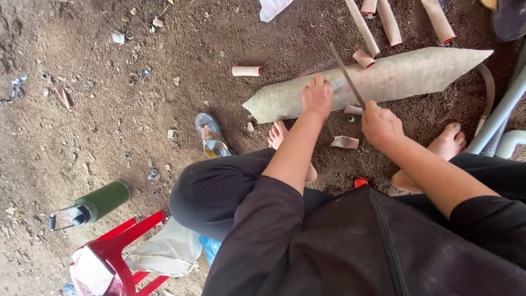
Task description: Cutting small sections of PVC pipe using a handheld hacksaw blade while sitting on the ground.
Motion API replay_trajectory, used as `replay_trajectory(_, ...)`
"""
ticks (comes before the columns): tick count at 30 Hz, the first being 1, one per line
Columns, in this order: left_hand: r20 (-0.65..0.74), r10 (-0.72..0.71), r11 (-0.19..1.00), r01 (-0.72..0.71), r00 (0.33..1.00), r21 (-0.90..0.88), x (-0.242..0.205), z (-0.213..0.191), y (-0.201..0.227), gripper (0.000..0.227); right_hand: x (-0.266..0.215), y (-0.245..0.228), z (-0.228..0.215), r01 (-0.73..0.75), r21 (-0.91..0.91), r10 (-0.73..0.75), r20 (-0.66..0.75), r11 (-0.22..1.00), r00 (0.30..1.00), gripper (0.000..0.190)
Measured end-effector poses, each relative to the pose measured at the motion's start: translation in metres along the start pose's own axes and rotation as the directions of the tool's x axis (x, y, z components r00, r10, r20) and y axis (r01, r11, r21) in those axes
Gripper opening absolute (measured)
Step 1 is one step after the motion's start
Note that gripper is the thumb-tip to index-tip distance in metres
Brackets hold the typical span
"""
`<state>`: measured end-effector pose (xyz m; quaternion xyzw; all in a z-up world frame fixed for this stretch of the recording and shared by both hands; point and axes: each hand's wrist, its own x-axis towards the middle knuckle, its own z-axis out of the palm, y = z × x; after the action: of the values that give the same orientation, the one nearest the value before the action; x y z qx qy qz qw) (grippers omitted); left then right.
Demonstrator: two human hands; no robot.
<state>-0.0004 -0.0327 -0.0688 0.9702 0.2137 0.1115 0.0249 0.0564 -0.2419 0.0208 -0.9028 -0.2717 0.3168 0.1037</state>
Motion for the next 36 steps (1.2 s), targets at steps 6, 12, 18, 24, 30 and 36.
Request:
replay_trajectory(6, 0.290, -0.044, 0.997, 0.059, 0.956, -0.044, 0.006, -0.005, 0.002, 0.018, -0.020, 0.001, 0.025, 0.024, -0.226, -0.036, -0.049, 0.974, 0.998, 0.026)
replay_trajectory(12, 0.398, -0.074, 0.996, 0.091, 0.914, -0.023, 0.011, -0.018, 0.004, 0.020, -0.013, 0.002, 0.035, -0.019, -0.263, 0.017, -0.008, 0.964, 1.000, 0.020)
replay_trajectory(18, 0.447, -0.083, 0.994, 0.107, 0.891, -0.029, 0.015, -0.030, 0.007, 0.021, -0.018, -0.001, 0.029, 0.000, -0.230, 0.000, 0.000, 0.973, 1.000, 0.021)
replay_trajectory(24, 0.458, -0.053, 0.998, 0.061, 0.887, -0.002, 0.014, -0.021, 0.009, 0.018, 0.019, -0.003, 0.038, 0.031, -0.209, -0.025, 0.033, 0.977, 0.999, 0.017)
replay_trajectory(30, 0.422, -0.073, 0.993, 0.103, 0.904, -0.049, 0.007, -0.013, 0.004, 0.020, 0.054, -0.019, 0.057, 0.103, -0.208, -0.121, -0.073, 0.973, 0.990, 0.014)
replay_trajectory(36, 0.486, -0.078, 0.994, 0.105, 0.871, -0.029, 0.008, -0.014, 0.005, 0.017, -0.008, -0.003, 0.042, 0.007, -0.382, -0.029, -0.052, 0.924, 0.998, 0.013)
